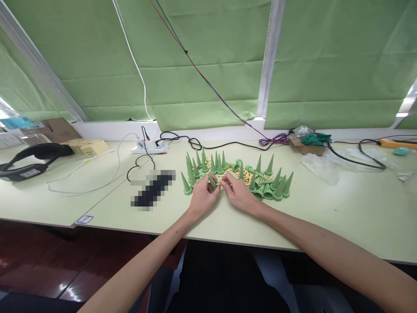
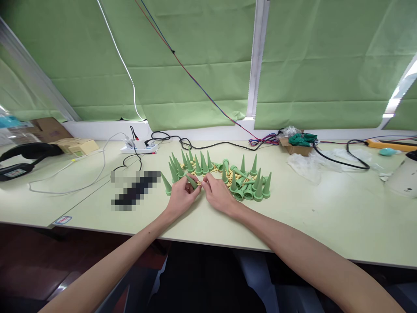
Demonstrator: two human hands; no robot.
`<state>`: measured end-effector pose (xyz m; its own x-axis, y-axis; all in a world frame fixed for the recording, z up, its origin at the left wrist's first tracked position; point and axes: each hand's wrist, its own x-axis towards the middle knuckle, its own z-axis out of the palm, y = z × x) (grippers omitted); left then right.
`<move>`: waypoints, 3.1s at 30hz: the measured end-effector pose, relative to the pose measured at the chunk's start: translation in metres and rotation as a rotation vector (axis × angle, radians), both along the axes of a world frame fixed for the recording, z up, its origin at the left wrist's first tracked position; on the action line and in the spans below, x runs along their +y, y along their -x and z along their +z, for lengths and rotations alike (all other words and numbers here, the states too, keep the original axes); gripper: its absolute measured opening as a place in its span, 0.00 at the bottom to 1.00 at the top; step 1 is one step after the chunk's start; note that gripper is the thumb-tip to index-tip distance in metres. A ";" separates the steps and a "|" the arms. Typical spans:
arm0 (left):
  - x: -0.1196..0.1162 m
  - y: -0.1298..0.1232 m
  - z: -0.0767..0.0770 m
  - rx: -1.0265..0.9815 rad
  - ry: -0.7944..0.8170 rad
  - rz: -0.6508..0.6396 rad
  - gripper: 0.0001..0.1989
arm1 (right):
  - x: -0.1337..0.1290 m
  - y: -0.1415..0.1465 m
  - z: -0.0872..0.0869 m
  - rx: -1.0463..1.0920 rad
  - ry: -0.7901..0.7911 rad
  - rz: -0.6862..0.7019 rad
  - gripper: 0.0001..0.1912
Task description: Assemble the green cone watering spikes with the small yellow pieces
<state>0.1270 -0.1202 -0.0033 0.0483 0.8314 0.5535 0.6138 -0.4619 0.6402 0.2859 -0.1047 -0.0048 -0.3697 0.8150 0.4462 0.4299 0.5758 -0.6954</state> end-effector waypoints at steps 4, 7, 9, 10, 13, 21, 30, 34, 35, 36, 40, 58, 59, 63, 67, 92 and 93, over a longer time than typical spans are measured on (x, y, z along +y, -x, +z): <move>-0.001 0.000 0.001 0.004 0.011 -0.004 0.04 | 0.002 0.000 -0.001 -0.002 -0.019 -0.002 0.09; -0.002 0.000 0.002 0.003 0.029 -0.026 0.04 | 0.003 0.000 -0.002 -0.020 -0.030 -0.020 0.13; -0.003 0.000 0.002 0.006 0.039 -0.034 0.04 | 0.004 0.000 -0.003 -0.041 -0.039 -0.035 0.15; -0.003 0.000 0.002 0.007 0.042 -0.036 0.04 | 0.005 0.000 -0.003 -0.049 -0.042 -0.041 0.16; -0.002 0.000 0.001 0.007 0.031 -0.030 0.04 | 0.005 0.000 -0.004 -0.052 -0.043 -0.051 0.16; 0.000 0.000 -0.001 -0.001 -0.015 0.003 0.04 | -0.001 0.000 0.001 0.008 0.009 -0.016 0.07; -0.001 0.000 0.000 0.006 0.004 -0.002 0.04 | 0.001 0.000 -0.001 0.006 -0.003 0.012 0.06; -0.001 0.000 0.000 0.005 0.012 -0.003 0.05 | 0.002 0.000 -0.001 0.005 -0.008 0.011 0.07; -0.001 0.000 0.000 0.007 0.014 -0.006 0.05 | 0.002 0.000 -0.001 0.003 -0.011 0.008 0.07; -0.001 0.000 0.000 0.009 0.015 -0.008 0.05 | 0.002 0.000 -0.001 -0.001 -0.014 0.004 0.08; -0.001 0.001 0.000 0.013 0.014 -0.016 0.05 | 0.003 0.000 -0.002 -0.027 -0.031 -0.017 0.12; 0.001 0.002 -0.004 0.064 -0.070 -0.083 0.06 | 0.005 0.000 -0.008 0.007 -0.046 -0.057 0.12; 0.001 0.002 -0.004 0.060 -0.076 -0.092 0.06 | 0.005 0.001 -0.008 0.011 -0.047 -0.061 0.11; 0.000 0.001 -0.005 0.021 -0.066 -0.146 0.07 | 0.005 0.001 -0.006 0.027 -0.059 -0.084 0.11; 0.000 0.000 -0.004 -0.018 -0.022 -0.207 0.07 | 0.004 0.000 -0.003 0.045 -0.061 -0.094 0.10; -0.002 0.003 -0.003 0.098 -0.211 -0.187 0.03 | 0.000 -0.001 0.002 0.103 -0.074 -0.010 0.08; -0.002 0.003 -0.003 0.098 -0.210 -0.186 0.03 | 0.000 -0.001 0.002 0.103 -0.075 -0.010 0.08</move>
